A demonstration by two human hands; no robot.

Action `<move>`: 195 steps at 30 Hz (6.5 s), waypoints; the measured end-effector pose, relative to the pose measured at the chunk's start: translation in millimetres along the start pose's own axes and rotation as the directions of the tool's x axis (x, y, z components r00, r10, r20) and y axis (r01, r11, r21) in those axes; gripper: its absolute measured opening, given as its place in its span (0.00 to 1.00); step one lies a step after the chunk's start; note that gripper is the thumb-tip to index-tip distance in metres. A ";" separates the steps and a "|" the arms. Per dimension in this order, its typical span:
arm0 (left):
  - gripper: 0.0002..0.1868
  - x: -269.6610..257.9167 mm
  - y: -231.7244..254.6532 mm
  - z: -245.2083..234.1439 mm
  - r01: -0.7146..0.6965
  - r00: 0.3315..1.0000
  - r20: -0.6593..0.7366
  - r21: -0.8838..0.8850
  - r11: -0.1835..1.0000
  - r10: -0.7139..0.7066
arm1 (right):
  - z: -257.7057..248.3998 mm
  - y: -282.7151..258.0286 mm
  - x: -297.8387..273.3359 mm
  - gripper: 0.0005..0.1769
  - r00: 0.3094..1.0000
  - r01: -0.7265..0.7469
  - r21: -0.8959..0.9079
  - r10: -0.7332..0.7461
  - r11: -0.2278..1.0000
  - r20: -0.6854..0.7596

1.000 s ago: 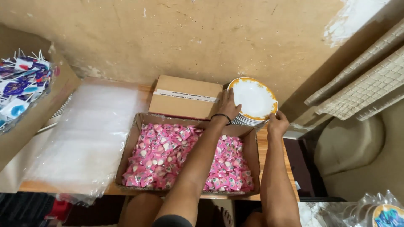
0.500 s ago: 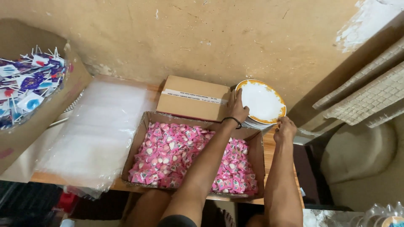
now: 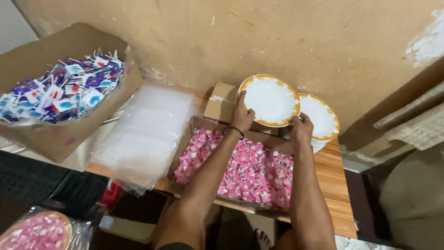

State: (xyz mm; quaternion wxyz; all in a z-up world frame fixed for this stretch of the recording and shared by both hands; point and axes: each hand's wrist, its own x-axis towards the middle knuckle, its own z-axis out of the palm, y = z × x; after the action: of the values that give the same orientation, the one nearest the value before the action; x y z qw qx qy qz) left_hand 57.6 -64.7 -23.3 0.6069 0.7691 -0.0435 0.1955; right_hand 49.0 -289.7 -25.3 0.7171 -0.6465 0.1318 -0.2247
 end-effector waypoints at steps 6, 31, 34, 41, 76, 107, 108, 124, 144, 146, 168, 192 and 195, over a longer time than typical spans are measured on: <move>0.46 -27.4 -28.2 -78.4 0.167 0.984 0.052 0.106 0.980 -0.173 | 36.9 36.0 -54.8 0.24 0.985 -0.038 -0.116 0.057 0.993 0.164; 0.51 -83.8 24.2 -123.7 -0.038 0.938 0.307 0.548 0.835 -0.159 | 14.8 83.3 -53.8 0.22 0.998 -0.069 0.015 0.069 0.998 0.009; 0.53 -83.4 10.1 -120.8 -0.062 0.939 0.313 0.567 0.822 -0.145 | 15.6 72.3 -65.2 0.18 0.997 -0.067 0.018 0.067 0.998 0.025; 0.53 -79.4 3.7 -148.6 -0.052 0.945 0.295 0.555 0.830 -0.138 | 26.6 39.3 -96.0 0.34 0.978 0.207 -0.610 -0.183 0.765 0.103; 0.19 -149.2 -99.7 -459.6 0.529 0.790 -0.326 0.791 0.308 -0.519 | 290.8 43.7 -349.7 0.11 0.299 0.777 -0.431 0.334 0.459 0.894; 0.26 -161.1 -23.6 -436.7 0.376 0.925 -0.155 0.509 0.774 -0.346 | 259.5 3.5 -327.6 0.06 0.400 0.595 -0.304 0.054 0.744 0.915; 0.21 -154.3 -45.8 -440.6 0.329 0.944 -0.140 0.489 0.808 -0.300 | 261.8 4.2 -327.6 0.06 0.418 0.574 -0.319 0.065 0.754 0.906; 0.20 -165.3 -56.1 -455.6 0.520 0.854 -0.256 0.426 0.741 -0.452 | 261.1 4.3 -330.4 0.07 0.417 0.595 -0.405 0.165 0.694 0.894; 0.23 -106.4 18.6 -427.7 0.050 0.918 -0.254 -0.688 0.724 -0.304 | 245.6 -8.1 -317.6 0.51 0.389 0.114 -0.073 0.023 0.991 0.921; 0.24 -113.3 44.5 -416.8 -0.011 0.950 -0.225 -0.716 0.698 -0.215 | 247.4 14.7 -311.7 0.35 0.470 0.178 -0.052 -0.039 0.983 0.882; 0.30 -111.2 92.0 -373.5 -0.265 0.964 -0.236 -0.787 0.557 0.124 | 187.0 -25.7 -287.6 0.21 0.508 0.164 0.106 -0.176 0.981 0.843; 0.13 -64.5 -1.2 -234.7 0.386 0.884 -0.146 -0.304 0.871 -0.443 | 66.6 -58.9 -150.6 0.53 0.821 -0.258 0.174 0.121 0.950 0.558; 0.14 -78.1 32.4 -207.9 0.389 0.849 -0.149 -0.474 0.790 -0.507 | 42.6 -30.5 -135.3 0.43 0.783 -0.266 0.108 0.150 0.958 0.604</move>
State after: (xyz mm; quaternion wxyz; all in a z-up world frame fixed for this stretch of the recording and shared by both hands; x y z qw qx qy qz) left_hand -75.6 111.2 17.6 0.7892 0.5713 0.1826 0.1323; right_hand -52.2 -187.9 -3.4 0.8004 -0.5949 -0.0482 0.0564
